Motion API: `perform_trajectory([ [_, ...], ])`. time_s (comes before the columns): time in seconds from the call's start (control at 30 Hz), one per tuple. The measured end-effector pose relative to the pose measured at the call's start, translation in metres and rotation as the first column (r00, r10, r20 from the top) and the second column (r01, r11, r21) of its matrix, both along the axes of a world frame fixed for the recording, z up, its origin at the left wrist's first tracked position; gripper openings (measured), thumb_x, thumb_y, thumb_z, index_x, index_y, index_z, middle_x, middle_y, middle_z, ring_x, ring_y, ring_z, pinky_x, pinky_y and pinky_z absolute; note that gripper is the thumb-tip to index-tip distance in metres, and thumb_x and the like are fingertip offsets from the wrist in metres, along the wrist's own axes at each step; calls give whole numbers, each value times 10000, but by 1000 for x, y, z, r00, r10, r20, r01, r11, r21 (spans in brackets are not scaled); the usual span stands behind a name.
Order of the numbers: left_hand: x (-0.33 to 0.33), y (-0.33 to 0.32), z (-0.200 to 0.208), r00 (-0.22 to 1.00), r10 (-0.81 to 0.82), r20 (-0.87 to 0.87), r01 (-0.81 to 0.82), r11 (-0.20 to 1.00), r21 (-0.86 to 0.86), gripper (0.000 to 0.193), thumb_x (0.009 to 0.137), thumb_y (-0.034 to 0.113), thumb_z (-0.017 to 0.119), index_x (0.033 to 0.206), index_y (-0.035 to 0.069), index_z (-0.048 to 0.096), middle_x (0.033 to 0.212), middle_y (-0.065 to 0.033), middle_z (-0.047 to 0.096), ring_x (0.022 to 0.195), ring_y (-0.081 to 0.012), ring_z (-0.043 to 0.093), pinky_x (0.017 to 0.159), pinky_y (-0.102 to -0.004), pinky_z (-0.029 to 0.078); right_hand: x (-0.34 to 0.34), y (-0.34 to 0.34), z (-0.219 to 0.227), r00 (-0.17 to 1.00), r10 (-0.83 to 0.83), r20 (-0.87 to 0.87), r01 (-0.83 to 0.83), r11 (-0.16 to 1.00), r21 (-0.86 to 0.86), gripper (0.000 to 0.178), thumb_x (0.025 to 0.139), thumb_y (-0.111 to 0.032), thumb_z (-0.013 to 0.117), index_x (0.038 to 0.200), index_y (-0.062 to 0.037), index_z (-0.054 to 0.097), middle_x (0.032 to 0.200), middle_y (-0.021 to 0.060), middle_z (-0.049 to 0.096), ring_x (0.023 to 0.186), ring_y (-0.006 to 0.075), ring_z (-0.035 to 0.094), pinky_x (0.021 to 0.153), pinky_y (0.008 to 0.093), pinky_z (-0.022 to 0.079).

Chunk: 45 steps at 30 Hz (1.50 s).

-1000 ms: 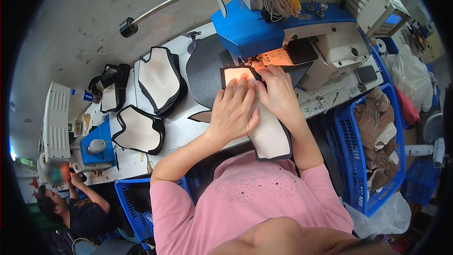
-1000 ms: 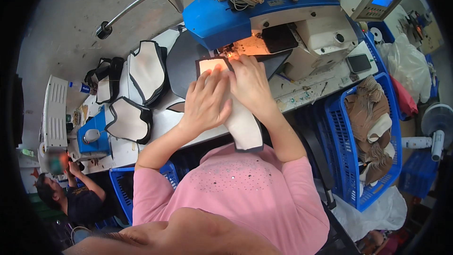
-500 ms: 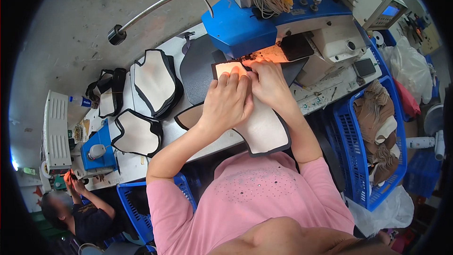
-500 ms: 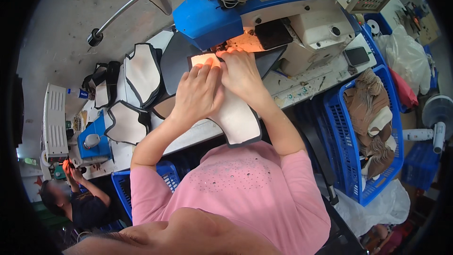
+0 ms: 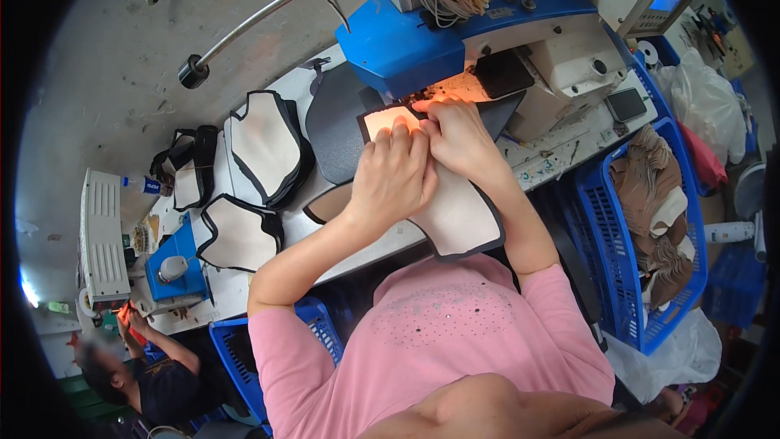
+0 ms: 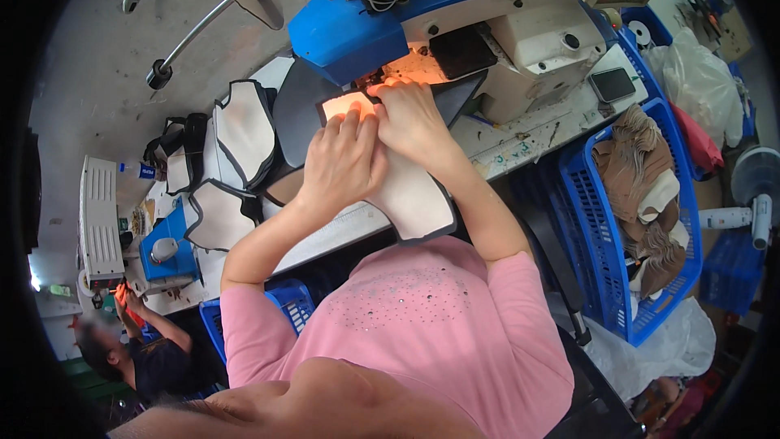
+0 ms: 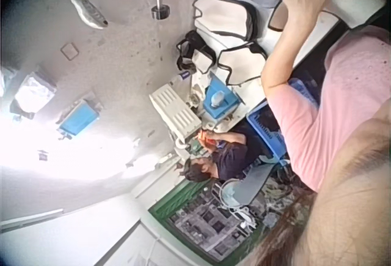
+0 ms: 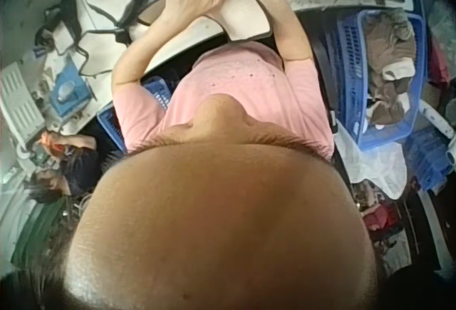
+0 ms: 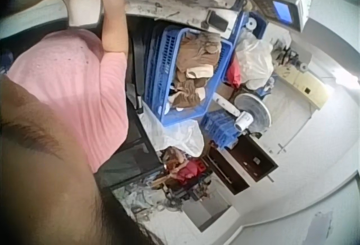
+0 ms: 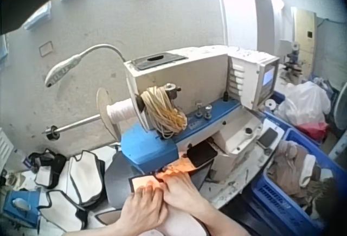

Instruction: The person operates a sewing machine to stitch black trim onto white fabric pieces. They repeatedly pick up a fabric piece, guide it through the machine to sew the edges, and then place the finished item onto a growing stack on the table.

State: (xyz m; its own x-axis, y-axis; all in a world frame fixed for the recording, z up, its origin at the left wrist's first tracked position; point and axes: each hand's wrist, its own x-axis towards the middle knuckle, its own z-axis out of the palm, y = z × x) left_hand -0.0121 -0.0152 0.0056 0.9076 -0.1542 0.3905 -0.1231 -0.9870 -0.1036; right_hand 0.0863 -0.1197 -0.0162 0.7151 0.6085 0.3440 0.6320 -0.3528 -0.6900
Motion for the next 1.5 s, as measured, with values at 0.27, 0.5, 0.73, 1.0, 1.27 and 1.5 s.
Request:
perform_trajectory([
  [0.27,5,-1,3,996,39,-79,-41,999,-18,341,676,205,549,931,-21,559,934,-174,561,710,-255,555,554,-342,481,6,4,-1,1000,1,1,-1,999,34,218,737,-71,513,895,21,632,863,179,624,858,320,577,792,409,406],
  [0.5,7,1,4,1000,-8,-13,8,1000,2,356,701,246,552,927,-29,562,851,-164,533,689,-246,547,514,-314,472,5,3,-2,1000,1,-15,0,998,64,209,727,-58,517,876,26,636,836,179,624,833,326,580,779,415,412],
  [0.73,-2,-11,-1,998,66,-12,-65,997,46,387,688,239,567,983,-13,560,950,-172,562,705,-244,566,536,-308,491,2,-3,3,998,59,12,-59,996,67,215,717,-57,516,874,25,637,814,183,616,820,328,579,764,419,418],
  [1.0,9,2,4,1000,-24,-11,24,999,40,311,702,245,554,845,-31,548,842,-194,555,657,-246,574,497,-304,498,8,5,-1,1000,-7,-8,8,997,73,206,742,-70,518,875,32,636,827,195,618,795,334,589,751,411,439],
  [1.27,11,10,5,997,-60,-42,59,998,-22,362,675,201,545,956,-27,545,1013,-237,570,750,-307,597,586,-359,500,7,4,2,997,-40,-65,45,995,84,205,737,-82,537,870,41,632,826,205,622,787,345,596,748,416,456],
  [1.5,17,18,6,996,-87,-8,86,995,-44,296,705,221,543,832,-44,581,934,-222,581,732,-292,577,693,-352,476,4,-7,7,998,15,-66,-10,996,87,195,744,-57,567,890,62,620,800,210,606,737,334,587,692,377,452],
])
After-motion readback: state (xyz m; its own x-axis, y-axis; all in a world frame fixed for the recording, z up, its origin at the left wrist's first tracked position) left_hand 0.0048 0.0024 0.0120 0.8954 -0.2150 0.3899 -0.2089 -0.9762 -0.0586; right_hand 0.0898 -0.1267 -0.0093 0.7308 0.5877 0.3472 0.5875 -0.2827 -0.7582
